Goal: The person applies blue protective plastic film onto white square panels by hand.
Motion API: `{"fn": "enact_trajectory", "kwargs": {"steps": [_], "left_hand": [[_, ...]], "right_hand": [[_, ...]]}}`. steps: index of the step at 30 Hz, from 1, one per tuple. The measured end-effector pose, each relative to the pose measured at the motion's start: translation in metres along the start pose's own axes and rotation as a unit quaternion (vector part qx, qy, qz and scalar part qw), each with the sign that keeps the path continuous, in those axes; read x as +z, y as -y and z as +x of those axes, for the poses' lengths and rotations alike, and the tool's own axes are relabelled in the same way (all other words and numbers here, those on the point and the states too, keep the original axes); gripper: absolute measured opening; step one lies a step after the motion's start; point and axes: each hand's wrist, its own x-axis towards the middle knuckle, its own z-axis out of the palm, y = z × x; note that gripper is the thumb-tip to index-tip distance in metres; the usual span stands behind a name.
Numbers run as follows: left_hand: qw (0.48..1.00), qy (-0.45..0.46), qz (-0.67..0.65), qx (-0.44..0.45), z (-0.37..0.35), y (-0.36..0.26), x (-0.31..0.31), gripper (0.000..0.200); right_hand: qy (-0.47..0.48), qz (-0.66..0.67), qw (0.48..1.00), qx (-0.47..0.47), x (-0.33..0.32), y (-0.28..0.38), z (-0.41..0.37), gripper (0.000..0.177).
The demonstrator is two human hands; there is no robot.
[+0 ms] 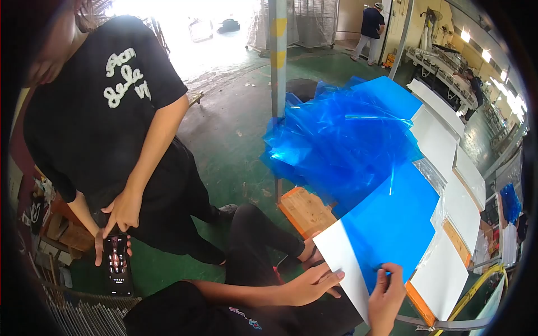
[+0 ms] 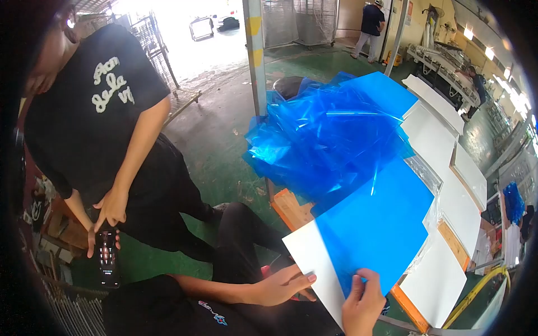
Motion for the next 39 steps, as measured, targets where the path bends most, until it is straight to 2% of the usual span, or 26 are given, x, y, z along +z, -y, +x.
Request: {"fn": "enact_trajectory", "kwargs": {"steps": [1, 5, 8, 9, 11, 12, 13, 15, 16, 17, 18, 19, 21, 23, 24, 26, 29, 30, 31, 32, 33, 35, 36, 37, 38, 39], "left_hand": [[1.0, 0.003, 0.0, 0.008, -0.002, -0.003, 0.001, 0.04], [0.996, -0.014, 0.063, 0.057, -0.019, -0.023, 0.001, 0.041], [0.984, -0.055, 0.158, 0.062, -0.025, -0.04, -0.011, 0.036], [0.993, -0.066, 0.023, 0.091, -0.021, -0.035, -0.009, 0.035], [0.99, -0.078, 0.0, 0.115, -0.015, -0.038, -0.02, 0.034], [0.99, -0.06, 0.011, 0.124, -0.011, -0.037, -0.031, 0.037], [0.99, -0.064, 0.002, 0.127, -0.008, -0.04, -0.033, 0.038], [0.987, -0.076, -0.014, 0.141, 0.0, -0.05, -0.038, 0.041], [0.985, -0.087, -0.029, 0.147, 0.002, -0.052, -0.041, 0.043], [0.982, -0.099, -0.037, 0.159, 0.005, -0.055, -0.045, 0.043], [0.979, -0.11, -0.045, 0.167, 0.007, -0.057, -0.049, 0.043], [0.976, -0.119, -0.053, 0.173, 0.009, -0.059, -0.053, 0.043], [0.972, -0.134, -0.054, 0.183, 0.009, -0.064, -0.067, 0.04], [0.968, -0.14, -0.048, 0.201, 0.008, -0.069, -0.085, 0.039], [0.963, -0.162, -0.054, 0.208, 0.005, -0.07, -0.093, 0.038], [0.959, -0.156, -0.046, 0.234, -0.005, -0.075, -0.111, 0.038], [0.943, -0.178, -0.109, 0.26, -0.016, -0.075, -0.129, 0.04], [0.936, -0.185, -0.132, 0.269, -0.02, -0.076, -0.134, 0.04], [0.931, -0.179, -0.146, 0.284, -0.023, -0.075, -0.14, 0.04], [0.926, -0.171, -0.158, 0.297, -0.027, -0.071, -0.148, 0.039], [0.921, -0.162, -0.17, 0.312, -0.029, -0.07, -0.155, 0.039], [0.915, -0.149, -0.186, 0.325, -0.041, -0.072, -0.164, 0.038], [0.913, -0.143, -0.195, 0.33, -0.046, -0.071, -0.165, 0.037], [0.91, -0.155, -0.199, 0.329, -0.051, -0.07, -0.164, 0.037], [0.908, -0.165, -0.202, 0.329, -0.054, -0.07, -0.163, 0.037], [0.906, -0.176, -0.204, 0.325, -0.056, -0.068, -0.163, 0.037]], "right_hand": [[-0.022, -0.016, 1.0, 0.007, -0.001, -0.007, 0.0, 0.01], [-0.171, 0.127, 0.975, 0.061, -0.019, -0.016, 0.01, 0.009], [-0.151, 0.198, 0.963, 0.102, -0.048, -0.035, 0.011, 0.01], [-0.155, 0.213, 0.957, 0.124, -0.059, -0.036, 0.011, 0.011], [-0.214, 0.281, 0.926, 0.136, -0.071, -0.048, 0.011, 0.014], [-0.276, 0.273, 0.904, 0.177, -0.076, -0.069, 0.008, 0.025], [-0.268, 0.263, 0.905, 0.199, -0.091, -0.104, 0.001, 0.04], [-0.242, 0.355, 0.873, 0.231, -0.119, -0.161, -0.004, 0.048], [-0.214, 0.397, 0.87, 0.201, -0.128, -0.161, 0.001, 0.05], [-0.198, 0.474, 0.84, 0.174, -0.134, -0.157, -0.006, 0.051], [-0.195, 0.466, 0.844, 0.178, -0.142, -0.158, -0.009, 0.049], [-0.193, 0.458, 0.848, 0.184, -0.15, -0.165, -0.014, 0.046], [-0.215, 0.289, 0.93, 0.075, -0.164, -0.207, -0.022, 0.044], [-0.208, 0.167, 0.964, -0.009, -0.172, -0.212, -0.017, 0.042], [-0.195, 0.135, 0.971, -0.034, -0.18, -0.204, 0.0, 0.042], [-0.158, 0.173, 0.972, -0.013, -0.208, -0.216, 0.021, 0.045], [-0.141, 0.166, 0.976, 0.002, -0.286, -0.253, 0.092, 0.043], [-0.131, 0.131, 0.983, -0.002, -0.313, -0.262, 0.12, 0.042], [-0.155, -0.08, 0.98, -0.094, -0.331, -0.258, 0.153, 0.045], [-0.167, 0.188, 0.967, -0.044, -0.362, -0.267, 0.188, 0.045], [-0.139, 0.082, 0.984, -0.077, -0.388, -0.263, 0.221, 0.044], [-0.054, 0.132, 0.99, -0.01, -0.433, -0.23, 0.302, 0.042], [0.007, 0.284, 0.955, 0.088, -0.448, -0.206, 0.347, 0.042], [-0.094, 0.034, 0.995, -0.003, -0.444, -0.169, 0.383, 0.042], [-0.192, -0.219, 0.952, -0.09, -0.431, -0.13, 0.411, 0.043], [-0.239, -0.292, 0.918, -0.126, -0.404, -0.097, 0.432, 0.041]]}}
